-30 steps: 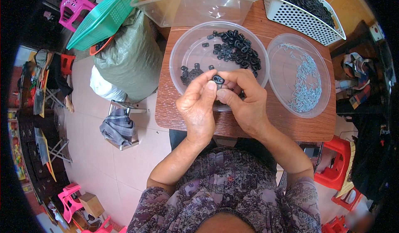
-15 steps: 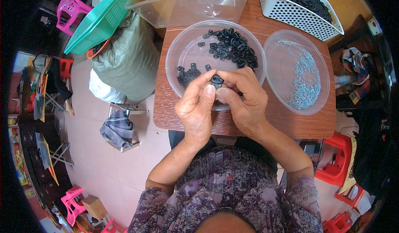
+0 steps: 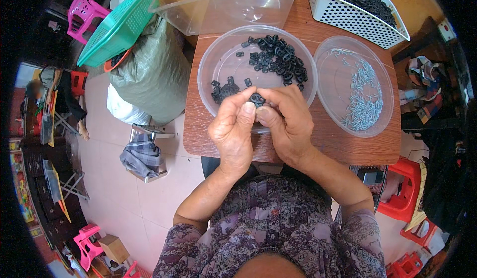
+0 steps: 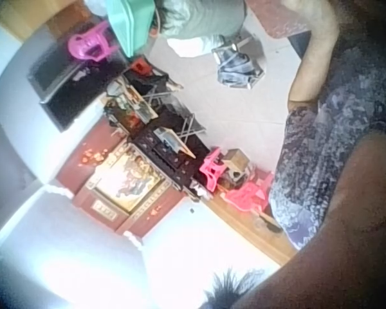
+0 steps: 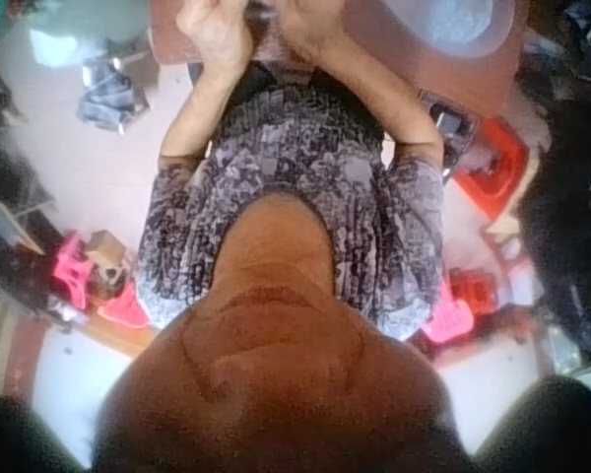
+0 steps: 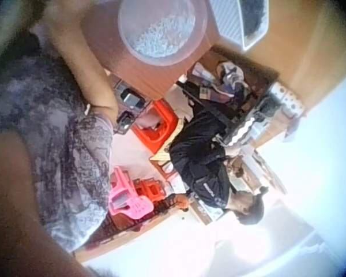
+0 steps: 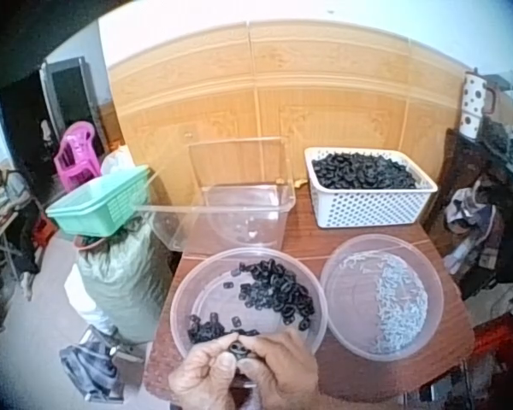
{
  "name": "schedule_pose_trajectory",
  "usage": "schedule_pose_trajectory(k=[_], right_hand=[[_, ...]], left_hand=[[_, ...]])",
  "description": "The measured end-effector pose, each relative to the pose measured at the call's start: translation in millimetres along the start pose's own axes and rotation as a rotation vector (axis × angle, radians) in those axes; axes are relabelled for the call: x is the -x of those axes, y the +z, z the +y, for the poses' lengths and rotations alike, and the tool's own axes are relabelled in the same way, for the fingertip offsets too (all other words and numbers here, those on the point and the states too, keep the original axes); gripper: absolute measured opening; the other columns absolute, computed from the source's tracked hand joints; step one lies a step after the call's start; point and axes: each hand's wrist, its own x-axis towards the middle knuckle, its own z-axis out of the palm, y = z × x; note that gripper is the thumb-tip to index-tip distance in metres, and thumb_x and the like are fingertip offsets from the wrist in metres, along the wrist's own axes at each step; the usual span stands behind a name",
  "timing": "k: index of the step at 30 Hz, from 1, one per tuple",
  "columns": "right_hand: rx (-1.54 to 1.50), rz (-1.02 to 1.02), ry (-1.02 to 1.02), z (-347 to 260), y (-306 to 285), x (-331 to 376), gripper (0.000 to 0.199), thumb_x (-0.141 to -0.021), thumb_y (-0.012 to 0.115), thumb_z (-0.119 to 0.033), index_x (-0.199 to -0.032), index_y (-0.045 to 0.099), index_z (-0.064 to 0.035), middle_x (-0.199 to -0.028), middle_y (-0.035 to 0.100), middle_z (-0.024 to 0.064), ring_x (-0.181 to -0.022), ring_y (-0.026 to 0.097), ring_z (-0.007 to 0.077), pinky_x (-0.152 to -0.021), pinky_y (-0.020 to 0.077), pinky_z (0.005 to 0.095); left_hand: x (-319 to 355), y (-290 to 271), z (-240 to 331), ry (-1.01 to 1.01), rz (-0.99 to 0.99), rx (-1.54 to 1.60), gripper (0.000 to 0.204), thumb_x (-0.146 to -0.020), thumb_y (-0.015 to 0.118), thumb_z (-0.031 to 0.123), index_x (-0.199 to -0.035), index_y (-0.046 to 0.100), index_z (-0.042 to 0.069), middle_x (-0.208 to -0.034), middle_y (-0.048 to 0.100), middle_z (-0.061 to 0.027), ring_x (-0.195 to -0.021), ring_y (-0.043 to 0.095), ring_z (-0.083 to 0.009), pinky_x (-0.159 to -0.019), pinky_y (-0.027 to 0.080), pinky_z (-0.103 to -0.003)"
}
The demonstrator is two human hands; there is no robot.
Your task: Manually joining circular black plastic components.
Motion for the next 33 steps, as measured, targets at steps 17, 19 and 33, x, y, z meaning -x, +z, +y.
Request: schedule_pose_trajectory(k=[17,19,33], right_hand=[[-0.017,0.093,-0.066,-3,6,0,0.019,-0.079,0.059,-0.012,-0.093,0.056,-0.0006,-0.079,0.056,0.0133,-0.069,0.052,0.0296,-0.061,0.0417,0.0366],[-0.002,0.087,-0.084,-4,6,0,0.017,-0.079,0.058,-0.012,-0.092,0.056,-0.0006,-0.079,0.056,0.0134,-0.069,0.051,0.0304,-0.061,0.0417,0.0369],[-0.224,-0.006,0.373,2,-20,6,0.015,-0.083,0.058,-0.004,-0.097,0.057,0.0029,-0.085,0.056,0.0027,-0.081,0.052,0.0086,-0.072,0.0427,0.0209]], left_hand=[[6,5,-7,0.177,0.035,-0.054,0.021,-0.089,0.055,0.013,-0.103,0.056,-0.003,-0.094,0.057,-0.0035,-0.084,0.050,-0.0070,-0.077,0.042,-0.021],[6,5,-9,0.173,0.047,-0.068,0.020,-0.089,0.055,0.013,-0.102,0.057,-0.002,-0.094,0.057,-0.0034,-0.084,0.050,-0.0069,-0.077,0.042,-0.021],[-15,0,19,0.026,-0.204,-0.482,0.018,-0.087,0.055,0.008,-0.101,0.059,-0.001,-0.083,0.060,-0.0070,-0.068,0.055,-0.0082,-0.061,0.046,-0.021]])
